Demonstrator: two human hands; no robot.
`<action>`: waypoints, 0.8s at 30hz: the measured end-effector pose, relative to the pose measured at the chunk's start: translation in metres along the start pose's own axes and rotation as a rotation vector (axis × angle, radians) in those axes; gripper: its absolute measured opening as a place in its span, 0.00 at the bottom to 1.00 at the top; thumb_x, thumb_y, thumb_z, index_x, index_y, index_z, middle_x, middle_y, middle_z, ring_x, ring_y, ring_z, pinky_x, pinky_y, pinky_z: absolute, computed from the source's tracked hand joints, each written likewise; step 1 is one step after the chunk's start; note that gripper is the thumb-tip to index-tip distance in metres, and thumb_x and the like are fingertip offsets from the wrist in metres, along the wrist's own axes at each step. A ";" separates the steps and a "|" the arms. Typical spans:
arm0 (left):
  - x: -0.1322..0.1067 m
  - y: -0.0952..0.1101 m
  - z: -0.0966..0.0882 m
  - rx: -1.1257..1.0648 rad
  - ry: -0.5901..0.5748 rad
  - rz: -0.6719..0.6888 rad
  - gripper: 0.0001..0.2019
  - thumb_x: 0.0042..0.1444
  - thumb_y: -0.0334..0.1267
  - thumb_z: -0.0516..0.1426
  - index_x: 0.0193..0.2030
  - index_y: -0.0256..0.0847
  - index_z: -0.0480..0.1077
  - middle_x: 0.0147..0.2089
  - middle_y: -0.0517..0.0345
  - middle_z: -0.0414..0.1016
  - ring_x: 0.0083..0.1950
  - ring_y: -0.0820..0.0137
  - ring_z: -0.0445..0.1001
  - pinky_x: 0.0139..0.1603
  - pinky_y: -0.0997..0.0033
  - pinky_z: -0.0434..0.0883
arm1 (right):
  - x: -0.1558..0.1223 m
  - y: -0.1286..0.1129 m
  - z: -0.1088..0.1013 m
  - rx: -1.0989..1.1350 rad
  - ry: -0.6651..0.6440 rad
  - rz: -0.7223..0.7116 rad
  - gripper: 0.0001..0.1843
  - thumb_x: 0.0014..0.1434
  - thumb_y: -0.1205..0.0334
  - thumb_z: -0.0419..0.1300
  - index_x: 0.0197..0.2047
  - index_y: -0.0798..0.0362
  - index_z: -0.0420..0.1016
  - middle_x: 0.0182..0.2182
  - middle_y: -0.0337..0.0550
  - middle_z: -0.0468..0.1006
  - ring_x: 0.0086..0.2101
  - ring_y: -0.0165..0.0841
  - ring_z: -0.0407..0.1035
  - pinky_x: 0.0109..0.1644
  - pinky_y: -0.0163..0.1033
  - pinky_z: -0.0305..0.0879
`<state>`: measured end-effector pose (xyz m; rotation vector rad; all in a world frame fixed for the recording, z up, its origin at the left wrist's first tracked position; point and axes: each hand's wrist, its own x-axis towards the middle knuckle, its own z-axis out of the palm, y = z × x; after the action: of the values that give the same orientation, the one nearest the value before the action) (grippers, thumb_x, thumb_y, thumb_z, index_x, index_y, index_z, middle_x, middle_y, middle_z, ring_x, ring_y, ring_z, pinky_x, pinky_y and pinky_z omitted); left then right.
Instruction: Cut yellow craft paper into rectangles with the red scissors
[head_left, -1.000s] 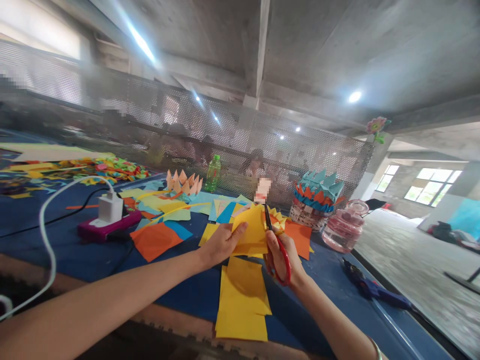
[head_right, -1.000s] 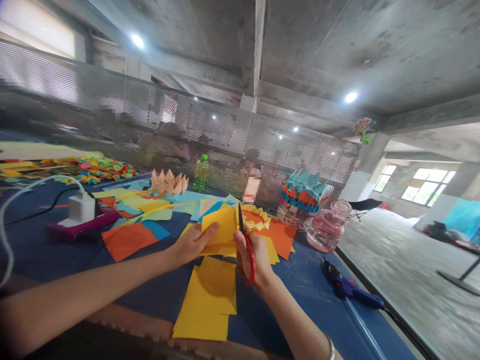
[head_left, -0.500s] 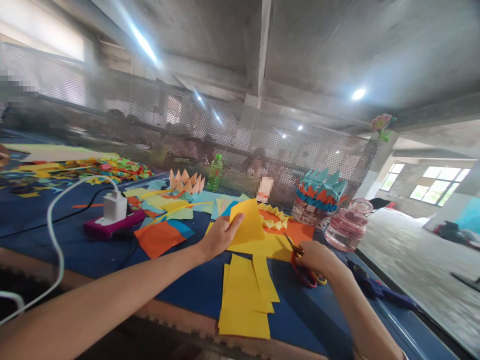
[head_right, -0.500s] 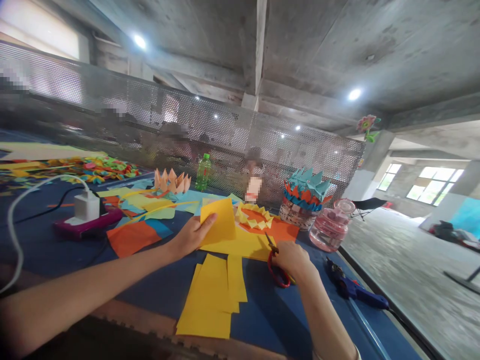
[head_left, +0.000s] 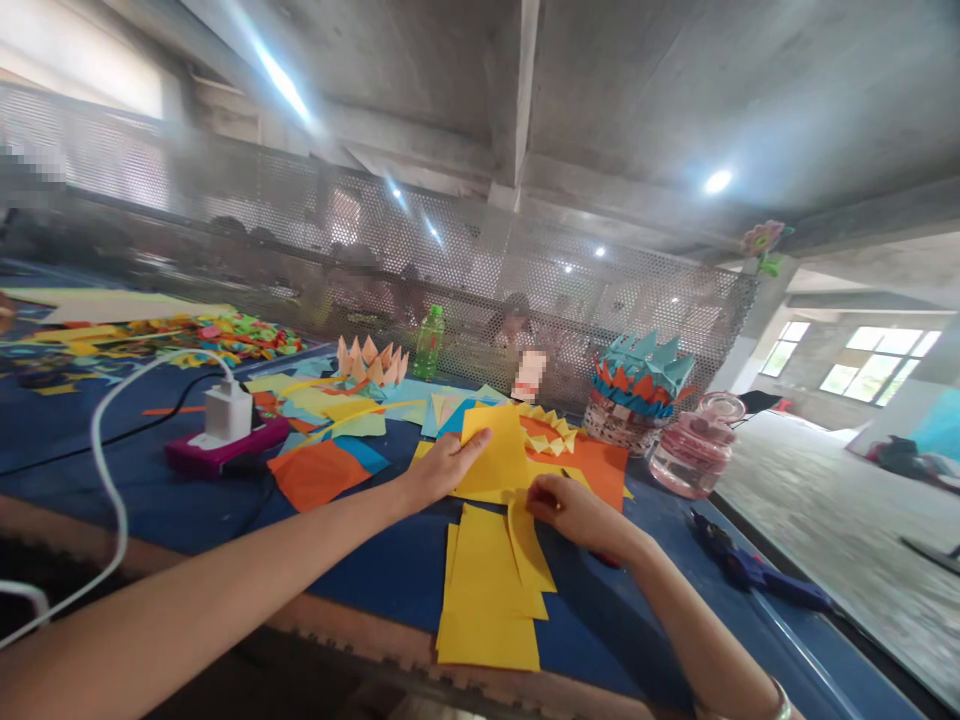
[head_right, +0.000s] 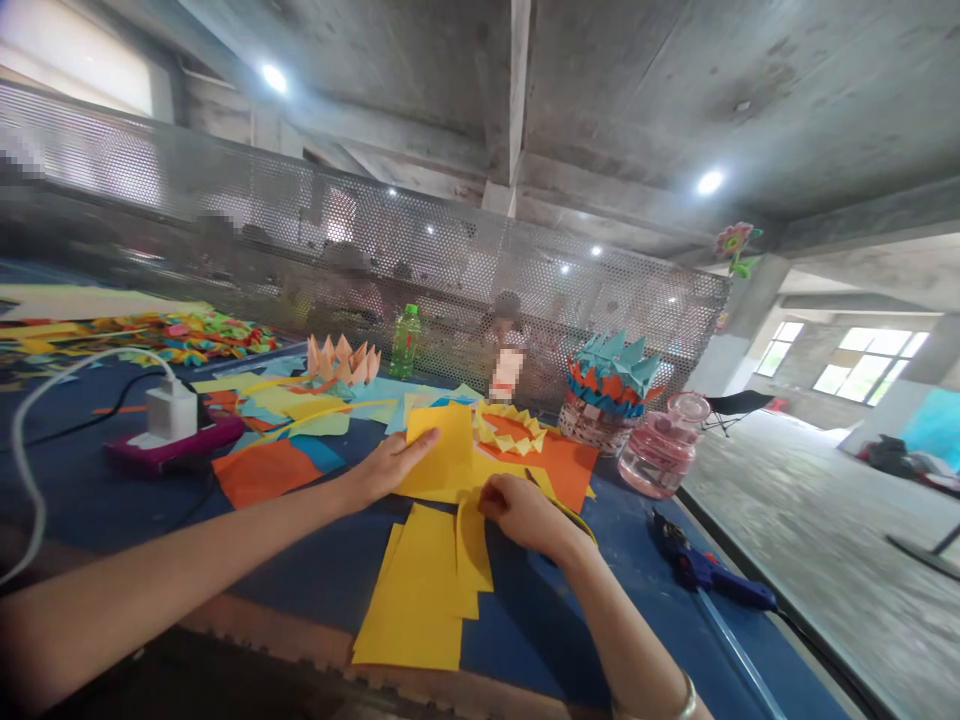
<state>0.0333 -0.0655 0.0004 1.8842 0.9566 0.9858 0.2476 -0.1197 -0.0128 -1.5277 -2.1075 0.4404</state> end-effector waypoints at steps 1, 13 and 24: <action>0.000 0.000 0.000 -0.051 -0.020 -0.051 0.25 0.53 0.59 0.48 0.26 0.37 0.68 0.24 0.56 0.70 0.28 0.68 0.69 0.26 0.72 0.61 | 0.001 -0.001 -0.001 0.043 0.033 0.001 0.06 0.53 0.61 0.56 0.29 0.53 0.71 0.25 0.39 0.73 0.26 0.29 0.63 0.29 0.34 0.57; -0.004 0.003 0.003 -0.318 -0.229 -0.155 0.19 0.52 0.53 0.55 0.35 0.37 0.73 0.35 0.55 0.78 0.34 0.70 0.73 0.32 0.74 0.66 | 0.005 -0.030 0.004 0.743 0.244 0.155 0.21 0.53 0.41 0.55 0.34 0.52 0.66 0.23 0.35 0.69 0.24 0.27 0.65 0.27 0.32 0.59; 0.002 -0.002 -0.001 -0.034 -0.301 0.001 0.28 0.52 0.62 0.48 0.19 0.38 0.66 0.18 0.60 0.66 0.20 0.74 0.61 0.21 0.74 0.56 | 0.012 -0.014 0.011 0.710 0.387 0.139 0.19 0.44 0.46 0.64 0.29 0.56 0.76 0.23 0.39 0.73 0.24 0.27 0.61 0.25 0.32 0.59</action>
<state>0.0326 -0.0628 -0.0009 1.9360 0.7557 0.6885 0.2278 -0.1119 -0.0118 -1.2070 -1.3433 0.7704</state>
